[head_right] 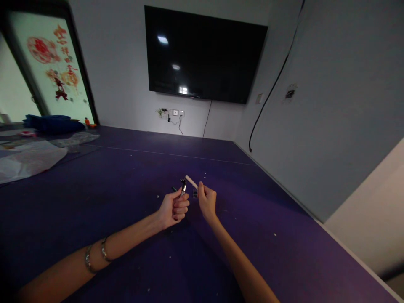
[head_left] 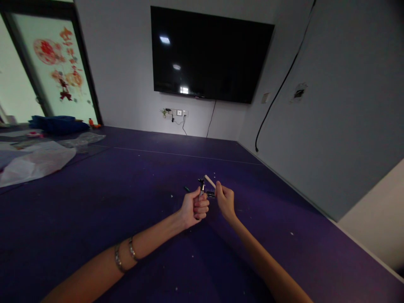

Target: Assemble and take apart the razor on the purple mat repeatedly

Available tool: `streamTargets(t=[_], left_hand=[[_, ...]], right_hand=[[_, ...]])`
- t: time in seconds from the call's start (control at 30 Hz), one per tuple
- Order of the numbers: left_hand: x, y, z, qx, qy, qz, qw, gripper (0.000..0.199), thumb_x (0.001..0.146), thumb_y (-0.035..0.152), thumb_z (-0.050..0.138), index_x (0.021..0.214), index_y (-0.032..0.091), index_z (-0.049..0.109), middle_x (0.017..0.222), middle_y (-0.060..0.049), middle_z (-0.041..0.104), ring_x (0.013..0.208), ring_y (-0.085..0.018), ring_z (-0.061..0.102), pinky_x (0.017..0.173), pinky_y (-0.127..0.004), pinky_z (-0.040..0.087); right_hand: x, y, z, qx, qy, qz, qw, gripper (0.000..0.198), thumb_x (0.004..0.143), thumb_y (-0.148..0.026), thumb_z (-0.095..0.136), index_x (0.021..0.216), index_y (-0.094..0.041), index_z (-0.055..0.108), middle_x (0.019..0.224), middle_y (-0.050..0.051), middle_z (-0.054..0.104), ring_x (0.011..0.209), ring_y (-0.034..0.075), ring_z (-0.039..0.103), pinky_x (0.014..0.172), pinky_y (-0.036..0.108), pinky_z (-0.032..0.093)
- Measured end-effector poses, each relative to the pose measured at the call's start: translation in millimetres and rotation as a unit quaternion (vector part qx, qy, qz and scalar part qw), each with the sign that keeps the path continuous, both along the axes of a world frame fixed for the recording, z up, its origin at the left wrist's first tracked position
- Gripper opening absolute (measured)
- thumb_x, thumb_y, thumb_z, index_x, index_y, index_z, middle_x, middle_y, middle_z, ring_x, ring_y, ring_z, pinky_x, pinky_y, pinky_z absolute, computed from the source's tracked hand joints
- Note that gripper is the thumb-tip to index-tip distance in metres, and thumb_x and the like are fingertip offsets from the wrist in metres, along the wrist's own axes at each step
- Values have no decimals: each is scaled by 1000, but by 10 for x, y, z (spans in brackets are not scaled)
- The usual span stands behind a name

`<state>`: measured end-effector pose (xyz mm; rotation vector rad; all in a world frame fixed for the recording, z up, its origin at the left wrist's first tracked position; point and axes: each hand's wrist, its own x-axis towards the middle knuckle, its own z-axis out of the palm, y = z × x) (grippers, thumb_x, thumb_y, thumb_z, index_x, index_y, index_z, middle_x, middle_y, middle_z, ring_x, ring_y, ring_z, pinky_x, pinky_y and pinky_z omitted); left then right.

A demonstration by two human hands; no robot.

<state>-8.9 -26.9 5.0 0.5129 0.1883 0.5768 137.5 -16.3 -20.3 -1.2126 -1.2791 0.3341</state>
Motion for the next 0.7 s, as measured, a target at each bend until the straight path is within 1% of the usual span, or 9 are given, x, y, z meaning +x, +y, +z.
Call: streamTargets(t=[0.23, 0.33, 0.47, 0.57, 0.63, 0.7], left_hand=[[10, -3, -45, -2, 28, 12, 1000, 41, 88, 43, 37, 56, 17, 33, 45, 9, 13, 33, -3, 6, 30, -15, 6], [13, -4, -61, 8, 30, 7, 999, 41, 87, 44, 37, 57, 17, 34, 45, 9, 14, 34, -4, 6, 30, -15, 7], [-12, 11, 2, 45, 23, -8, 999, 42, 88, 45, 37, 57, 17, 34, 45, 9, 14, 34, -4, 6, 29, -15, 8], [-66, 62, 90, 86, 18, 6, 996, 42, 88, 46, 37, 57, 17, 35, 45, 9, 14, 34, -4, 6, 29, -14, 11], [-98, 102, 131, 109, 22, 21, 994, 43, 87, 48, 38, 57, 17, 36, 45, 9, 14, 34, -4, 6, 29, -14, 11], [-111, 131, 142, 127, 34, 35, 991, 44, 86, 49, 40, 57, 17, 35, 45, 9, 14, 34, -4, 6, 29, -13, 11]], right_hand=[[30, -10, -35, 2, -14, -12, 1000, 48, 83, -48, 41, 46, -18, 38, 43, -4, 33, 44, 8, 30, 46, 23, 22], [36, -4, -22, 10, -10, -16, 1000, 47, 83, -47, 41, 46, -18, 38, 44, -4, 33, 44, 8, 30, 46, 23, 22], [34, 33, -100, 0, -17, -26, 1000, 48, 82, -48, 41, 45, -18, 38, 43, -5, 31, 43, 8, 29, 45, 23, 21], [68, 55, -157, -17, -21, -26, 999, 49, 81, -51, 41, 44, -18, 39, 42, -5, 31, 42, 8, 28, 45, 23, 21], [102, 65, -123, -17, -1, -27, 999, 50, 81, -52, 40, 45, -18, 39, 42, -5, 32, 42, 8, 29, 45, 23, 22], [129, 72, -33, -16, 25, -19, 999, 51, 80, -54, 41, 45, -18, 40, 41, -5, 33, 41, 8, 31, 45, 23, 23]])
